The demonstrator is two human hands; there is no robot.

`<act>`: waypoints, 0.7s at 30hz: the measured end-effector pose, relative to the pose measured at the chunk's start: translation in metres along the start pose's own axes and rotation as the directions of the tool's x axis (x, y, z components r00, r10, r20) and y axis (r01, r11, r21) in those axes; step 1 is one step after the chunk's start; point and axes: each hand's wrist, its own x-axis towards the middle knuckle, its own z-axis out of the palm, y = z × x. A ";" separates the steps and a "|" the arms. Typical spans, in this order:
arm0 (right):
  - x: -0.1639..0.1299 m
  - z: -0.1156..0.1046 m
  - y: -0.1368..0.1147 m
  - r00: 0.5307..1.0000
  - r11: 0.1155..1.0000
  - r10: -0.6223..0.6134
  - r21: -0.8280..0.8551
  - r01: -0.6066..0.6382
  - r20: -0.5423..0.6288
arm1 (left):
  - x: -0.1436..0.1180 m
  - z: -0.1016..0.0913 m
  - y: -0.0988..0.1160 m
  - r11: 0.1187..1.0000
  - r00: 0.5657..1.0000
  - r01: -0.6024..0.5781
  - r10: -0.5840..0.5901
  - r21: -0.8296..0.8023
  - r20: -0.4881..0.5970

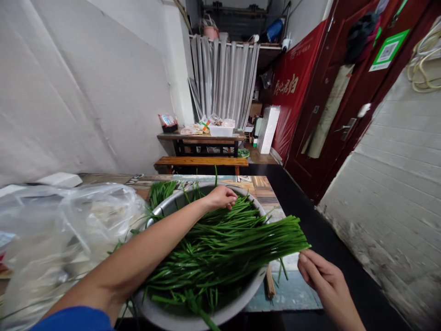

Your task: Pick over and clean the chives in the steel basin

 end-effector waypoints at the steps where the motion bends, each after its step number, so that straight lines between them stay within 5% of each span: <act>1: 0.000 0.000 0.000 1.000 1.000 0.003 -0.001 -0.003 -0.002 | -0.002 0.000 -0.002 0.994 0.999 -0.038 0.040 0.103 -0.015; 6: -0.002 -0.001 0.004 0.999 0.999 0.035 0.022 -0.035 -0.011 | -0.010 0.005 -0.005 0.897 0.988 -0.091 0.137 0.432 -0.076; 21: -0.004 -0.001 0.009 0.999 0.999 0.042 -0.007 -0.042 0.017 | -0.017 0.025 -0.005 0.815 0.947 -0.318 0.300 0.484 0.118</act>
